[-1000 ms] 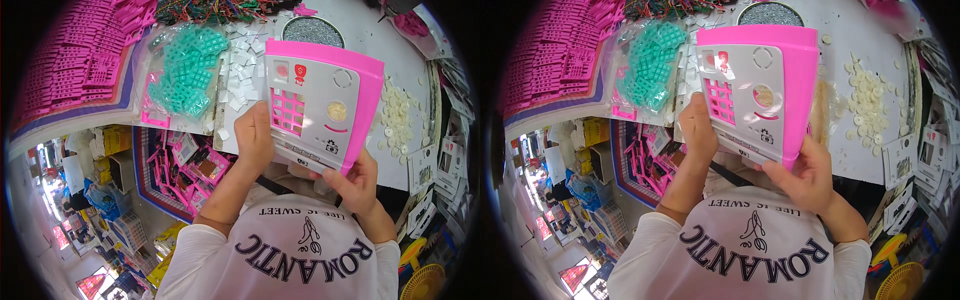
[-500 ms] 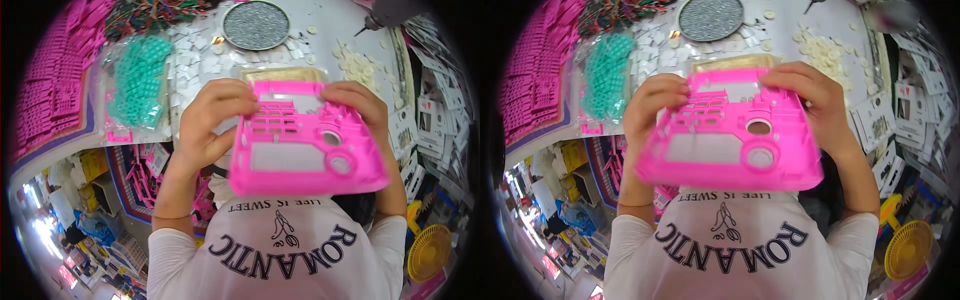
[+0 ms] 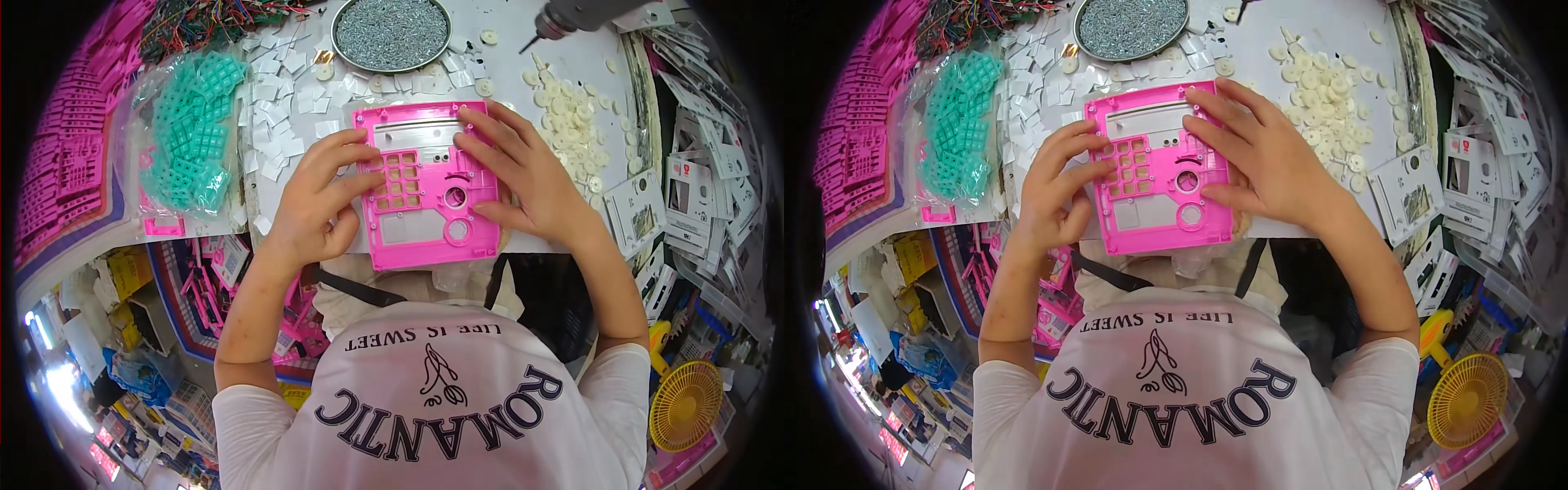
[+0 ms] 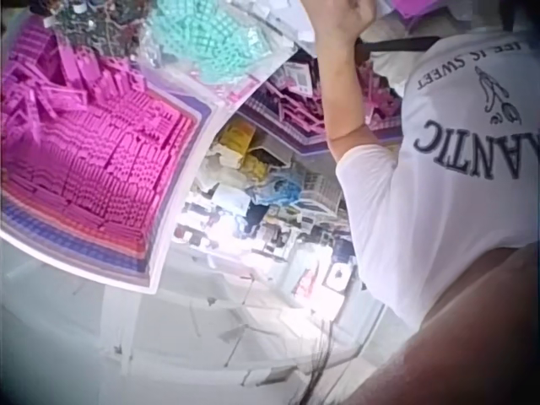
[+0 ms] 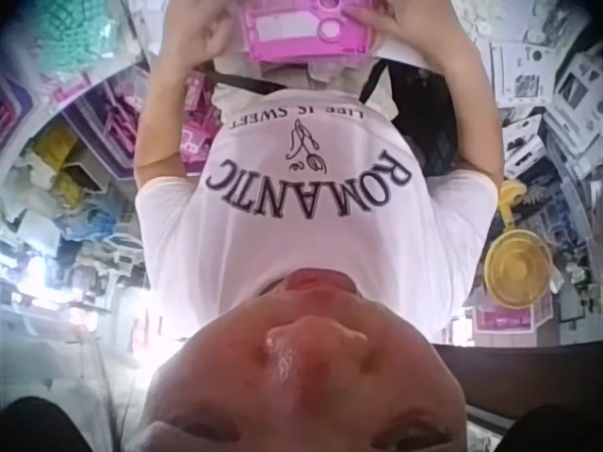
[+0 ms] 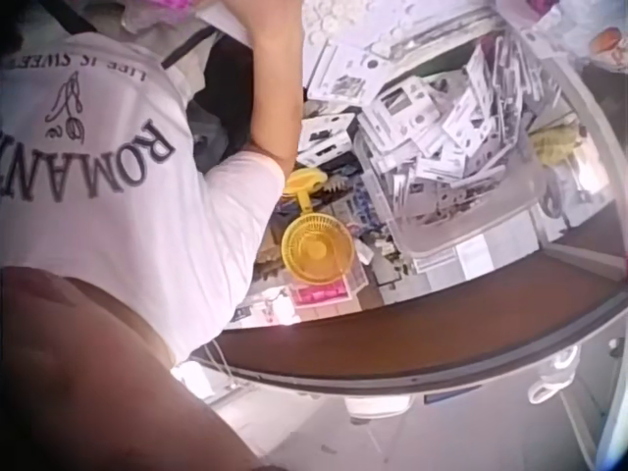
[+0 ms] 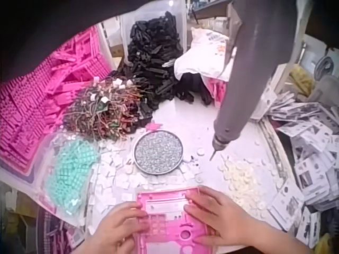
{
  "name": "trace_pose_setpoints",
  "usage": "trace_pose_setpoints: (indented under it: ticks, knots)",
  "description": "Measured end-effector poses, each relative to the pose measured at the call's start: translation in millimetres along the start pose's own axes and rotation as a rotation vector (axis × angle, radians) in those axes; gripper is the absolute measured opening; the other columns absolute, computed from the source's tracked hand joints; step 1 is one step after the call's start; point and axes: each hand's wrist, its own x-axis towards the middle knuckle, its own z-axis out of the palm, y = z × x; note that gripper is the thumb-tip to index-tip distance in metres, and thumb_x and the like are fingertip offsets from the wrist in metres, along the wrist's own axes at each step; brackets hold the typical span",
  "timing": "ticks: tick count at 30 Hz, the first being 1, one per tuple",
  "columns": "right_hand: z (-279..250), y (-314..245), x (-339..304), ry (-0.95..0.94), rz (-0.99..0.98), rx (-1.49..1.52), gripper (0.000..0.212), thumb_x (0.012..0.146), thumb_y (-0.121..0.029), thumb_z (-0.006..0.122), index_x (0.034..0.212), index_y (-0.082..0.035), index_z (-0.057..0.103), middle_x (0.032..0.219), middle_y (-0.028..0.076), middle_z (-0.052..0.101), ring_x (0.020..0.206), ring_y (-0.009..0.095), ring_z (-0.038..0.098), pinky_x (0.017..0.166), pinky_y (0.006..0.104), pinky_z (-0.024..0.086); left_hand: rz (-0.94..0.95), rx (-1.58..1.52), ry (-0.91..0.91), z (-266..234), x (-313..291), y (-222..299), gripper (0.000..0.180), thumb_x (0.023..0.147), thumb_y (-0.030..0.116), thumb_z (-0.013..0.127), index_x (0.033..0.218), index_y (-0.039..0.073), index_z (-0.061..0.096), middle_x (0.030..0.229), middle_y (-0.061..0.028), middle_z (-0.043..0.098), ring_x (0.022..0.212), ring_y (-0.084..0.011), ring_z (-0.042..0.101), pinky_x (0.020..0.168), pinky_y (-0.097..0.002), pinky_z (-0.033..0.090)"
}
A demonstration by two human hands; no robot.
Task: Assembling pink electronic toy components using a power screwdriver and manual placement.
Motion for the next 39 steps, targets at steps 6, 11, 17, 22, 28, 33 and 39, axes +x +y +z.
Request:
trace_pose_setpoints:
  ticks: [6, 11, 17, 22, 28, 33, 39]
  knots:
    - [-18.8, 5.0, 0.9, -0.118, -0.016, -0.045, 0.068, 0.078, -0.036, 0.077, 0.136, -0.005, 0.058, 0.152, 0.013, 0.047, 0.139, 0.039, 0.043, 0.112, 0.0464, 0.042, -0.004, -0.032, 0.025, 6.2, -1.9, 10.2, 0.046, 0.061, -0.004, 0.057, 0.104, 0.005, 0.071, 0.118, -0.0153, 0.065, 0.121, -0.0421, 0.060, 0.100, -0.0507, 0.051]
    - [-25.7, -3.2, -4.4, -0.123, 0.064, -0.035, 0.067, 0.079, -0.036, 0.077, 0.135, -0.005, 0.059, 0.152, 0.014, 0.047, 0.137, 0.038, 0.044, 0.112, 0.0460, 0.043, 0.037, -0.032, 0.109, 14.7, 14.6, -0.1, 0.040, 0.064, -0.005, 0.060, 0.101, 0.005, 0.070, 0.115, -0.0145, 0.066, 0.118, -0.0413, 0.062, 0.097, -0.0492, 0.053]
    - [-22.0, -3.3, 1.6, -0.122, 0.080, -0.055, 0.068, 0.078, -0.034, 0.079, 0.135, -0.005, 0.058, 0.149, 0.016, 0.049, 0.136, 0.040, 0.044, 0.110, 0.0469, 0.043, 0.002, -0.048, 0.164, 17.9, 24.7, -6.9, 0.039, 0.065, -0.006, 0.058, 0.100, 0.005, 0.071, 0.112, -0.0141, 0.067, 0.118, -0.0409, 0.062, 0.097, -0.0476, 0.052]
    - [-12.1, -10.7, -0.5, -0.101, 0.078, -0.106, 0.070, 0.076, -0.032, 0.080, 0.135, -0.004, 0.058, 0.148, 0.016, 0.049, 0.136, 0.042, 0.043, 0.110, 0.0479, 0.043, -0.063, -0.032, 0.094, 8.5, 13.4, -9.0, 0.045, 0.064, -0.008, 0.055, 0.104, 0.004, 0.072, 0.116, -0.0142, 0.068, 0.120, -0.0398, 0.062, 0.099, -0.0484, 0.050]
    - [-9.3, -14.7, -1.8, -0.082, 0.105, -0.120, 0.062, 0.079, -0.027, 0.079, 0.133, -0.004, 0.060, 0.144, 0.015, 0.053, 0.135, 0.041, 0.045, 0.109, 0.0465, 0.045, 0.037, 0.002, -0.114, 13.5, 25.3, 48.2, 0.043, 0.072, 0.003, 0.065, 0.115, 0.008, 0.070, 0.127, -0.0123, 0.064, 0.127, -0.0353, 0.057, 0.105, -0.0479, 0.047]
    - [-20.1, 32.1, 4.5, 0.221, 0.409, 0.428, 0.029, 0.091, -0.021, 0.073, 0.114, -0.005, 0.073, 0.102, 0.010, 0.073, 0.095, 0.026, 0.070, 0.089, 0.0361, 0.054, -0.033, 0.018, -0.191, 35.9, 14.2, 49.9, 0.039, 0.078, 0.017, 0.075, 0.116, 0.009, 0.070, 0.127, -0.0091, 0.065, 0.124, -0.0307, 0.058, 0.105, -0.0464, 0.047]
    - [2.3, 70.8, 53.1, 0.161, 0.251, -0.118, 0.018, 0.083, -0.014, 0.073, 0.097, -0.004, 0.070, 0.087, 0.012, 0.067, 0.078, 0.031, 0.065, 0.071, 0.0400, 0.052, -0.006, -0.049, -0.062, 42.7, 8.2, 43.2, 0.037, 0.076, 0.016, 0.074, 0.111, 0.008, 0.070, 0.119, -0.0094, 0.066, 0.119, -0.0303, 0.060, 0.103, -0.0456, 0.048]
